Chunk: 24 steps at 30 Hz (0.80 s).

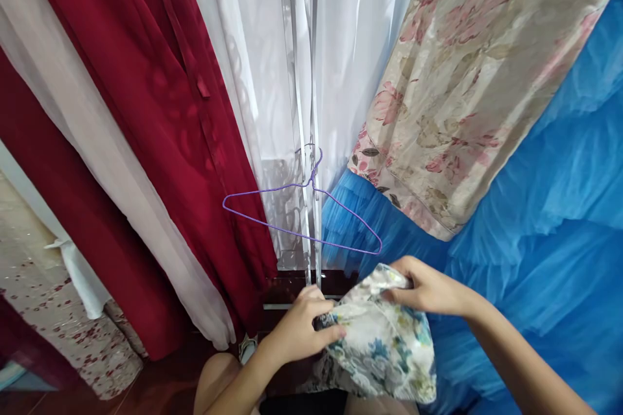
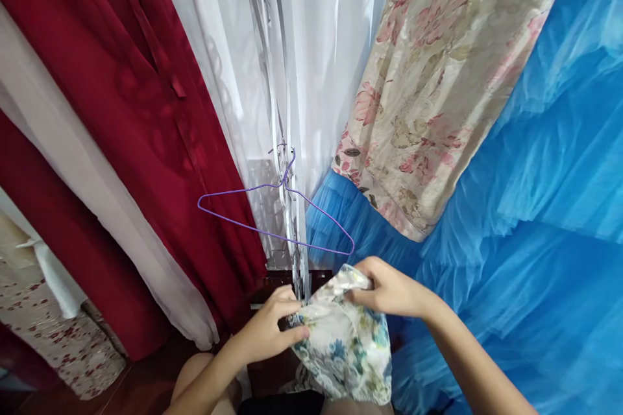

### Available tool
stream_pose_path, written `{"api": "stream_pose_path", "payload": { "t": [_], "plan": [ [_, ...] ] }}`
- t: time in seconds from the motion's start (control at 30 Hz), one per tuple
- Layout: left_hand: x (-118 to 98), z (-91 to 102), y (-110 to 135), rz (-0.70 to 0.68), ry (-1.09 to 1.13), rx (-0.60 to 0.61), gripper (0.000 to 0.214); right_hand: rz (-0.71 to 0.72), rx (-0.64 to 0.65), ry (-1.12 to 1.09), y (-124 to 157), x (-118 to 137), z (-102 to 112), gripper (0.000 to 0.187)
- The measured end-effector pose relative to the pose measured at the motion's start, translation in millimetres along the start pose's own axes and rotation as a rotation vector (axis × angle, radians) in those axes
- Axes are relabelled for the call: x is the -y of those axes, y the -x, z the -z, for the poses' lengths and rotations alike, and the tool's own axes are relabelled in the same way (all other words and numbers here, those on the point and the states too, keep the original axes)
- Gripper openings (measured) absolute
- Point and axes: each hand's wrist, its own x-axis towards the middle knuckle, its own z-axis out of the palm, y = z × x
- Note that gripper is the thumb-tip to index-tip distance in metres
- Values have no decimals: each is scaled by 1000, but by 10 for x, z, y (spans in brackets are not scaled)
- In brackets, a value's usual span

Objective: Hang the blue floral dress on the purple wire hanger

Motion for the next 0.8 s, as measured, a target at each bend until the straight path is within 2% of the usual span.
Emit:
{"api": "stream_pose_path", "payload": {
  "t": [0.1,0.23,0.3,0.37,0.43,0.53,0.6,0.67,0.8],
  "plan": [
    [-22,284,-61,-73,-171,-102,29,16,-95,-21,-179,-84,263,18],
    [13,605,-41,-92,-264,-183,26,88,-426,-130,-541,-181,619,19],
    [42,727,37,-69,-272,-232,25,114,-590,-282,-748,-243,719,23],
    [64,853,142,-23,-252,-303,23,111,-675,-396,-944,-294,717,25],
    [89,1008,252,25,-237,-365,23,56,-620,-464,-1099,-309,621,25],
    [188,1318,389,48,-313,-412,21,-41,-374,-571,-1216,-247,418,28],
    [313,1570,449,36,-411,-486,17,-39,-251,-606,-1215,-175,326,32],
    [470,1833,476,30,-434,-570,12,17,-216,-613,-1176,-107,293,36],
    [731,2289,385,71,-222,-655,10,103,-271,-619,-1096,-37,330,33]
  ]
}}
